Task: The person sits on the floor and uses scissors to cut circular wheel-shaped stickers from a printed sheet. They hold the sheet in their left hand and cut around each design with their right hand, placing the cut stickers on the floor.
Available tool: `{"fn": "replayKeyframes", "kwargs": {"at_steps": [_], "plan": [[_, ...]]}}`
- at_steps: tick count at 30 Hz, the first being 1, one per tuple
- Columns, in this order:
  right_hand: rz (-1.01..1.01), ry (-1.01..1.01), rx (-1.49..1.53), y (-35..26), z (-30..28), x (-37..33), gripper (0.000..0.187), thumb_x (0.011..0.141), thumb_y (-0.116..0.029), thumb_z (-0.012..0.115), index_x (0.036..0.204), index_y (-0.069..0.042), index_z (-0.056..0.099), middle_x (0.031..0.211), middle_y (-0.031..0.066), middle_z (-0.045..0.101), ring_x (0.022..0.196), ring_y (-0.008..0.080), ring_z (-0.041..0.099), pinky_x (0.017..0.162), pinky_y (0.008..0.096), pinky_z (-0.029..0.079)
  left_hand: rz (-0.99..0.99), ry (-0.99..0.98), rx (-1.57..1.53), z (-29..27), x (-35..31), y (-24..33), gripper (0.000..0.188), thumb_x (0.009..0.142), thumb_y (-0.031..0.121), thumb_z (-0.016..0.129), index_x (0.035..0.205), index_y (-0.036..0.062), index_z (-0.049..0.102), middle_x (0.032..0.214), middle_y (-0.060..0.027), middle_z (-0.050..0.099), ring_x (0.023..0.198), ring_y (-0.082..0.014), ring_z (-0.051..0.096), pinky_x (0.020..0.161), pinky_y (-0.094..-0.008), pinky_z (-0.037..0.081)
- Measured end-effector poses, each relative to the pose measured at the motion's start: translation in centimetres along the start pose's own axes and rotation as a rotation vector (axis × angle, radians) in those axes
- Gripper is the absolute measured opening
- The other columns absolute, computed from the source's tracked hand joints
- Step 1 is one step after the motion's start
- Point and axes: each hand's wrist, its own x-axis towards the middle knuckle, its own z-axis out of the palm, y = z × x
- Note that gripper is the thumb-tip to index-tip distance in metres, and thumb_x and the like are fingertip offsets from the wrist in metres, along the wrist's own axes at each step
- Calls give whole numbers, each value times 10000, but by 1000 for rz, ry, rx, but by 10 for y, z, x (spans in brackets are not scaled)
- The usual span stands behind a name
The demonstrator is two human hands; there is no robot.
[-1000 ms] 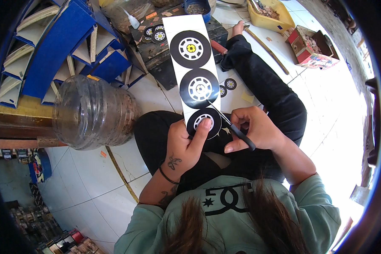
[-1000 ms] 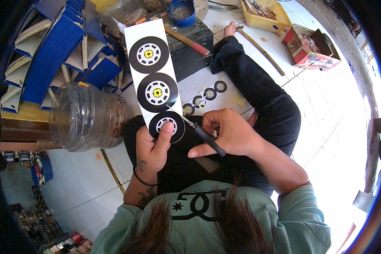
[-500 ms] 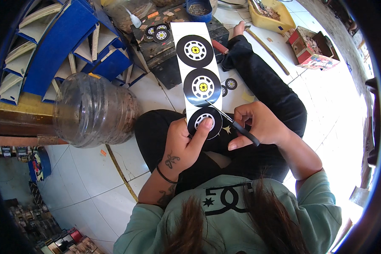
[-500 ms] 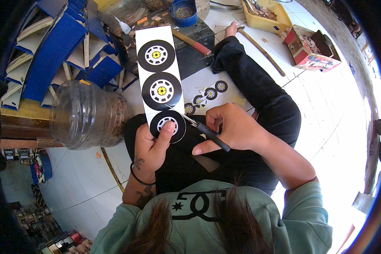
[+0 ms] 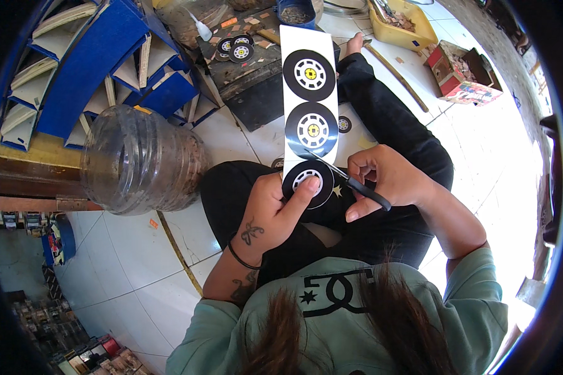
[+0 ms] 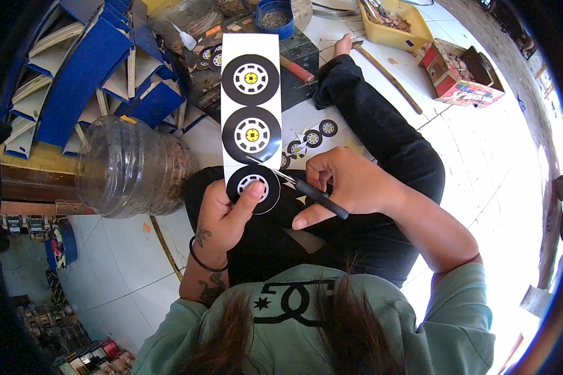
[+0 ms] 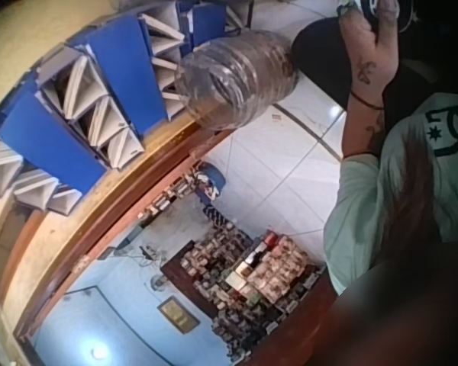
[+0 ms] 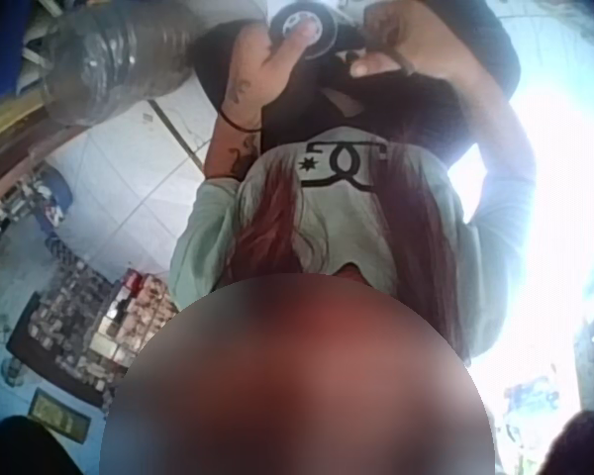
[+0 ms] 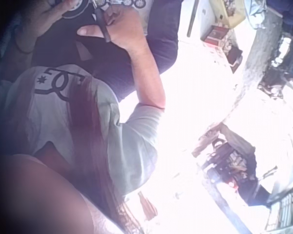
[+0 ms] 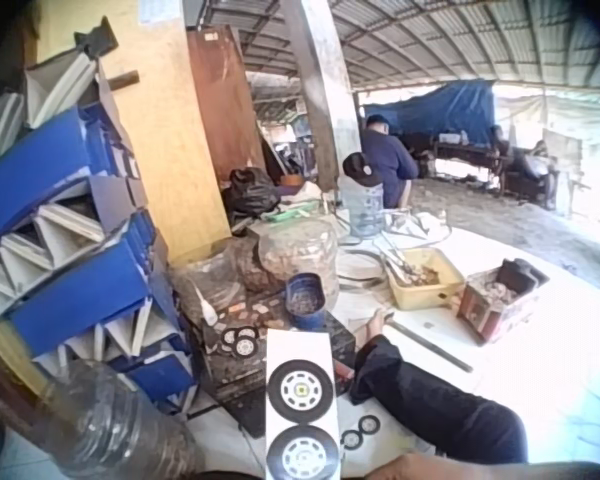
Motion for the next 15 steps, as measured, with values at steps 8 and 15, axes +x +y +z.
{"fn": "replayKeyframes", "kwargs": {"at_steps": [8,15], "plan": [[12,-18,-26,1,-3,2,521,527,-433,843,593,-44,503,549,54,543,524,154,538,502,239,395,-10,-30,-6,-2,0,-2,265,894,225,546,796,-12,613,612,-30,585,537,-63,495,503,-222,380],[12,-33,-121,2,-8,3,534,527,-461,833,599,-39,514,530,58,541,500,171,541,478,252,397,-5,-60,4,-3,1,-5,259,896,229,547,820,-7,624,618,9,568,531,-38,465,488,-194,347]]}}
